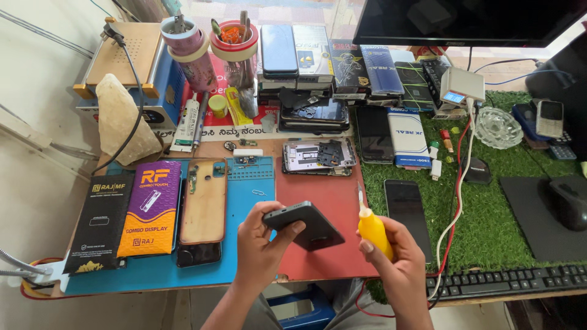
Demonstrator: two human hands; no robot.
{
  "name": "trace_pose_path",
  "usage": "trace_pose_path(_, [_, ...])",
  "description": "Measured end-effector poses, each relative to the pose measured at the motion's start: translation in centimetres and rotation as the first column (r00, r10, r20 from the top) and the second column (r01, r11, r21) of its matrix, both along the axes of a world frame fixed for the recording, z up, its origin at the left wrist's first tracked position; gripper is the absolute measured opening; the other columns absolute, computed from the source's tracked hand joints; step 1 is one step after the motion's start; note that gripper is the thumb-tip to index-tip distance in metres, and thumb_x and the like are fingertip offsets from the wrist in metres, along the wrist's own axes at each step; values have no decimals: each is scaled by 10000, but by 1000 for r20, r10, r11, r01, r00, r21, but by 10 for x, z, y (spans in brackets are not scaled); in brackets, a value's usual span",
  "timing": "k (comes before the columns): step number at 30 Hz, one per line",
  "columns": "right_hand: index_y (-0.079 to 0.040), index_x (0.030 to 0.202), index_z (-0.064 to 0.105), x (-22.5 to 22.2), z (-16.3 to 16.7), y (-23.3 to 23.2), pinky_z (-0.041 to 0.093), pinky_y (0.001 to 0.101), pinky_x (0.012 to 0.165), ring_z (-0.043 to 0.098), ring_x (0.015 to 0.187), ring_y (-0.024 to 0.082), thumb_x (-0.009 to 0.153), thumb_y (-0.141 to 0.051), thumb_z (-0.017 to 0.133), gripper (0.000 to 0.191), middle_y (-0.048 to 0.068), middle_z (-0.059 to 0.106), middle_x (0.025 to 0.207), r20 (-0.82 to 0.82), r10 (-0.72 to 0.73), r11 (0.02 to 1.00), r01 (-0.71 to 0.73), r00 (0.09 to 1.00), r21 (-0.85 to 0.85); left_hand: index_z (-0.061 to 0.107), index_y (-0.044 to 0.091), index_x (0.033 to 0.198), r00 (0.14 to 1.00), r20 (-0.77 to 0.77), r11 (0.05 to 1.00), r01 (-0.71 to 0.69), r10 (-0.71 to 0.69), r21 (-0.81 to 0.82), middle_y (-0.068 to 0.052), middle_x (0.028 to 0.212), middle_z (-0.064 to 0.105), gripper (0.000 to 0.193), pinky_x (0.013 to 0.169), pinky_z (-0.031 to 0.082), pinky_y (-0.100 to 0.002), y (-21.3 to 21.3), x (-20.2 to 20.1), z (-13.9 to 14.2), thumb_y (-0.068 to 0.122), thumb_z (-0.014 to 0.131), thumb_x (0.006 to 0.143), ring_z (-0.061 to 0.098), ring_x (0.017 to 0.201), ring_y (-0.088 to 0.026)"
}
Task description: The person picks up a smartphone, squeezes liquid from a yellow bottle along the edge of its back cover, then uses a white pry tool to work around the cover seam. They pry the back cover off and set it aside, exposing the phone's internal components on the workbench.
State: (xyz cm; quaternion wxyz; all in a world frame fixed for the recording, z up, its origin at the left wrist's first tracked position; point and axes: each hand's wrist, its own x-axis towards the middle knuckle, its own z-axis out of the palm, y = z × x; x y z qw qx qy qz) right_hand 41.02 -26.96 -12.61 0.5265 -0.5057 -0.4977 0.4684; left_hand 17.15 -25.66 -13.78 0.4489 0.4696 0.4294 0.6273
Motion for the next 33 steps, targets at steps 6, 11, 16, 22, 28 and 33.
trace_pose_path(6, [17, 1349, 565, 0, 7, -8, 526, 246, 873, 663, 1012, 114, 888, -83, 730, 500, 105, 708, 1142, 132, -20, 995, 7, 991, 101, 530, 36, 1177, 956, 275, 994, 101, -106, 35, -84, 1129, 657, 339, 934, 571, -300, 7, 3, -3, -58, 713, 907, 659, 1059, -123])
trace_pose_path(11, [5, 1318, 475, -3, 7, -19, 542, 266, 878, 671, 1041, 149, 874, -88, 778, 545, 122, 675, 1170, 179, -38, 986, 8, 983, 166, 514, 37, 1213, 967, 213, 985, 110, -137, 134, -97, 1164, 655, 330, 916, 556, -292, 11, 8, 4, -66, 687, 950, 643, 1050, -125])
trace_pose_path(16, [23, 1335, 573, 4, 14, -27, 523, 278, 961, 652, 1137, 175, 891, -36, 728, 475, 156, 644, 1296, 206, -51, 954, -14, 977, 301, 538, 28, 1180, 997, -43, 983, 71, -65, 167, -104, 1111, 686, 306, 866, 565, -287, 7, 13, 13, -25, 725, 944, 664, 980, -131])
trace_pose_path(22, [51, 1275, 555, 18, 13, -37, 538, 282, 964, 670, 1096, 164, 858, -35, 772, 479, 154, 675, 1217, 88, -76, 940, 42, 993, 338, 556, 31, 1167, 982, -175, 959, 119, -74, 258, -114, 1112, 693, 288, 838, 588, -289, 4, 16, 22, -29, 725, 943, 692, 950, -159])
trace_pose_path(28, [80, 1188, 706, 55, 15, -47, 533, 234, 743, 691, 794, 120, 800, -104, 776, 435, 118, 769, 936, 330, -161, 968, 84, 930, 235, 559, 35, 1163, 969, -230, 939, 159, -90, 304, -128, 1079, 706, 304, 831, 582, -317, -3, 19, 31, -32, 740, 928, 713, 932, -213])
trace_pose_path(33, [110, 1136, 750, 74, 9, -60, 497, 248, 600, 648, 630, 133, 773, -146, 778, 445, 141, 743, 761, 234, -135, 991, 131, 963, 33, 560, 47, 1151, 966, -238, 933, 170, -96, 317, -129, 1076, 701, 290, 809, 581, -321, -6, 23, 35, -30, 739, 936, 710, 911, -219])
